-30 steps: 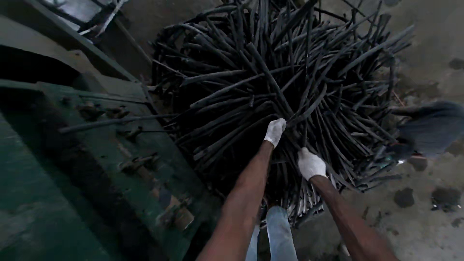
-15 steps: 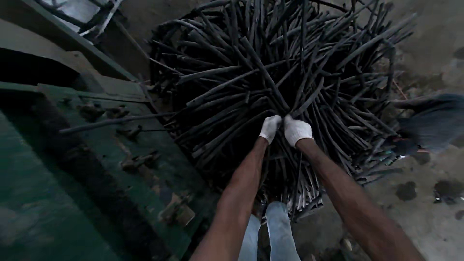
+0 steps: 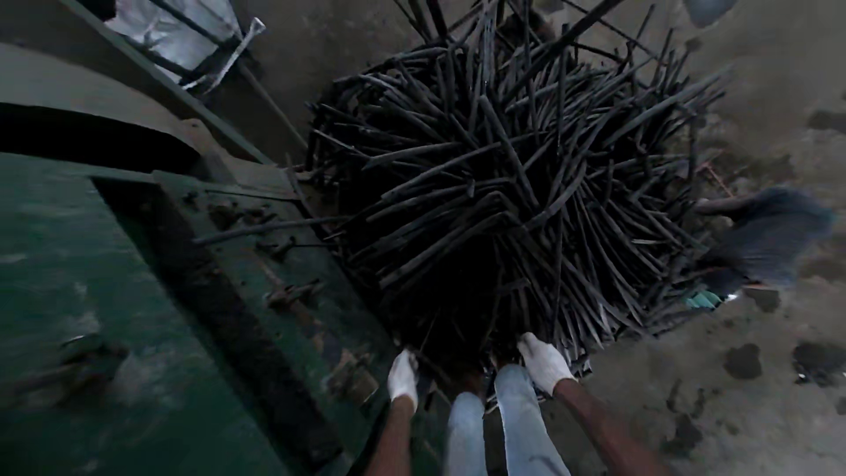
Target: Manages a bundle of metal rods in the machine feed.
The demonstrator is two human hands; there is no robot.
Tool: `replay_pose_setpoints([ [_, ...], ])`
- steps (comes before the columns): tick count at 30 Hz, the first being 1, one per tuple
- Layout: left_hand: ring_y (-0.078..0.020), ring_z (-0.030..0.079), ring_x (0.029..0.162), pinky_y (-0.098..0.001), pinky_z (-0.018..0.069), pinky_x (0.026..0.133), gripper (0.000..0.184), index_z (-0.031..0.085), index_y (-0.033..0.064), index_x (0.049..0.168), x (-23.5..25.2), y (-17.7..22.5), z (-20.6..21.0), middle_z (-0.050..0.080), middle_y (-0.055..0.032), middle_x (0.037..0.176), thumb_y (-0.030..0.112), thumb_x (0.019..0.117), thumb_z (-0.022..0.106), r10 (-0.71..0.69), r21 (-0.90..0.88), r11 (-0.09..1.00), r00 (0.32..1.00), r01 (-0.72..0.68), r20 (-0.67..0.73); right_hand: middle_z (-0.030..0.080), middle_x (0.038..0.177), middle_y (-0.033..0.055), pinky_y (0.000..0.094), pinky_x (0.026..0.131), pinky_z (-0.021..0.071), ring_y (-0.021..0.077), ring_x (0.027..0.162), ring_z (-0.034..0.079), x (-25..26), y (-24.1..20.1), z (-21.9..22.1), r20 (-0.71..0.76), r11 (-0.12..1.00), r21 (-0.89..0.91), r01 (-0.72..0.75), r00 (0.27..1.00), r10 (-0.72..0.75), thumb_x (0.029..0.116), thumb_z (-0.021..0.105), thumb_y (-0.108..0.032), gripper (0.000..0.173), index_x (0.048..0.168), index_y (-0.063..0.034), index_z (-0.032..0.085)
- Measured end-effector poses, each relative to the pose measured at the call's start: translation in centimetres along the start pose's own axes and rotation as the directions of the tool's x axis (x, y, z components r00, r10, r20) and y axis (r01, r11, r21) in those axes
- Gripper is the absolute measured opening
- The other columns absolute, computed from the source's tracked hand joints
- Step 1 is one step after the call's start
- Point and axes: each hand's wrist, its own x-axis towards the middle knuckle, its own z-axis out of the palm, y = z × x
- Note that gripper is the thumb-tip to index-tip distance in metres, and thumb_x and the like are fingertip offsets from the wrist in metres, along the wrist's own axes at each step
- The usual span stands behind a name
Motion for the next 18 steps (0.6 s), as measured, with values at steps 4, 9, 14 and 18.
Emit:
replay_pose_setpoints([
  [4,-0.0303,0.067,0.111,-0.0561,0.0526,0.097,0.048,0.070,0.0110,0.126,-0.2,-2.9,-5.6,0.072,-0.0139,0.117,0.046,0.1089,0.041,0.055,0.293,0.956,0.993,-0.023,-0.103,0.073,0.119,0.0087,0.0551,0.098,0.0549,0.0267,0.111,0.070,-2.8,2.3,3.2,-0.084,0.982,0.187,-0.033,0.995,0.050,0.1067,0.037,-0.053,0.051,0.143,-0.0227,0.055],
  [9,-0.0288,0.070,0.105,-0.0531,0.0560,0.095,0.045,0.067,0.0063,0.129,-3.2,4.5,-7.5,0.072,-0.0162,0.116,0.039,0.1101,0.041,0.370,0.159,0.928,0.883,-0.337,-0.290,0.073,0.116,0.0086,0.0515,0.096,0.0569,0.0240,0.106,0.071,-6.0,3.7,6.0,-0.110,0.915,0.388,-0.110,0.980,0.164,0.1066,0.039,-0.052,0.051,0.142,-0.0186,0.056],
  [14,-0.0152,0.064,0.054,-0.0344,0.0602,0.052,0.034,0.059,0.0039,0.130,-14.1,14.8,-11.9,0.064,-0.0048,0.076,0.029,0.1106,0.047,0.424,-0.403,0.714,0.811,-0.573,-0.402,0.075,0.107,0.0027,0.0458,0.091,0.0604,0.0179,0.097,0.073,-9.1,3.1,8.2,-0.143,0.896,0.440,-0.065,0.980,0.141,0.1062,0.043,-0.045,0.043,0.138,-0.0202,0.058],
  [18,-0.0071,0.041,0.041,-0.0244,0.0433,0.041,0.028,0.058,0.0144,0.113,-23.8,18.1,-16.1,0.039,0.0078,0.055,0.027,0.1121,0.033,0.565,-0.637,0.575,0.812,-0.513,-0.144,0.071,0.116,0.0052,0.0483,0.092,0.0581,0.0195,0.104,0.070,-12.8,-2.6,5.9,-0.204,0.900,0.399,0.174,0.974,-0.098,0.1022,0.048,-0.030,0.039,0.139,-0.0194,0.056],
])
